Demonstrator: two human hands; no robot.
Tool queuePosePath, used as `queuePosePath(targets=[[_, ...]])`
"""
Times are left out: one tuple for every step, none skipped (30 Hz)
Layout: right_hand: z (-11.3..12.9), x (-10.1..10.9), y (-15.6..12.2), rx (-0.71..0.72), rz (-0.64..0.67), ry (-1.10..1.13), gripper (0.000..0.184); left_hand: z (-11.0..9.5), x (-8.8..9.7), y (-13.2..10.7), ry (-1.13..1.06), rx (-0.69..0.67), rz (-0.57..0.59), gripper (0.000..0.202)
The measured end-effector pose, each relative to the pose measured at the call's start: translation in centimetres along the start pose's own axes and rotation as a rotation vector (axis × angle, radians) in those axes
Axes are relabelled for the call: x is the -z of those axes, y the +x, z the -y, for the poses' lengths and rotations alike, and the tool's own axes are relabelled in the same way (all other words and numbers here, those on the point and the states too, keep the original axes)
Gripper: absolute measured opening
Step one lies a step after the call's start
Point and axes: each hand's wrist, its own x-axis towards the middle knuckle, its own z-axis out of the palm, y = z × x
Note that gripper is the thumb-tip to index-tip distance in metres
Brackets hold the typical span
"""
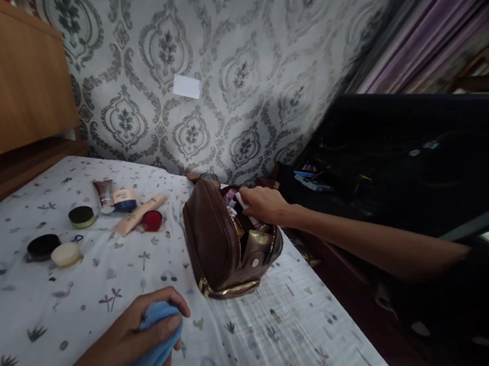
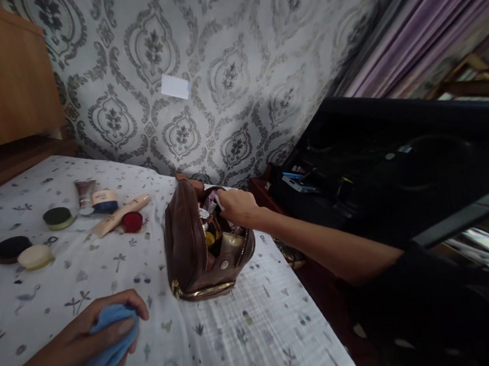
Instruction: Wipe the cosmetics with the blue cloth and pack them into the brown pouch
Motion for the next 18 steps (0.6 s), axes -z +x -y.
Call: queuePosePath(targets=[[-0.1,-0.1,0.0,-0.010,-0.014,0.013,0.028,0.1,0.0,0.0,0.002,0.000,-0.002,0.040],[-0.2,-0.1,0.0,-0.025,-0.030,0.028,0.030,0.2,0.1,0.1,0.004,-0.001,-0.005,0.040],[-0.3,-0.2,0.0,-0.044,-0.047,0.044,0.032,0.2,0.1,0.1,0.006,0.000,-0.008,0.041],[-0.4,-0.1,0.0,-0.065,-0.062,0.057,0.033,0.3,0.2,0.2,0.008,0.004,-0.007,0.041],[-0.5,0.0,-0.1,-0.089,-0.082,0.077,0.033,0.4,0.2,0.2,0.010,0.010,-0.007,0.042],[-0.5,0.2,-0.2,-0.107,-0.111,0.112,0.033,0.4,0.3,0.3,0.011,0.016,-0.010,0.043],[-0.6,0.5,-0.3,-0.117,-0.149,0.165,0.034,0.4,0.3,0.4,0.015,0.018,-0.023,0.043],[-0.7,0.8,-0.4,-0.119,-0.194,0.237,0.035,0.4,0.3,0.4,0.023,0.020,-0.043,0.044],[-0.8,1.2,-0.6,-0.113,-0.245,0.326,0.036,0.3,0.4,0.5,0.035,0.020,-0.067,0.044],[-1.0,1.6,-0.8,-0.102,-0.299,0.426,0.037,0.2,0.4,0.5,0.051,0.023,-0.092,0.045],[-1.3,1.9,-1.0,-0.085,-0.347,0.528,0.037,0.2,0.5,0.6,0.073,0.028,-0.117,0.046],[-1.6,2.1,-1.3,-0.068,-0.384,0.626,0.037,0.1,0.5,0.6,0.101,0.036,-0.143,0.048],[-2.0,2.3,-1.6,-0.055,-0.412,0.723,0.037,0.1,0.6,0.7,0.140,0.041,-0.181,0.050],[-2.5,2.3,-1.9,-0.042,-0.428,0.825,0.036,0.1,0.7,0.7,0.196,0.041,-0.242,0.051],[-2.9,2.2,-2.3,-0.028,-0.431,0.931,0.035,0.1,0.7,0.8,0.274,0.028,-0.332,0.052],[-3.4,1.9,-2.7,-0.015,-0.425,1.040,0.033,0.2,0.8,0.8,0.369,0.001,-0.439,0.051],[-3.8,1.5,-3.1,0.000,-0.411,1.144,0.032,0.3,0.8,0.9,0.471,-0.037,-0.546,0.050],[-4.1,1.0,-3.5,0.022,-0.397,1.238,0.030,0.3,0.8,1.0,0.569,-0.073,-0.637,0.049]])
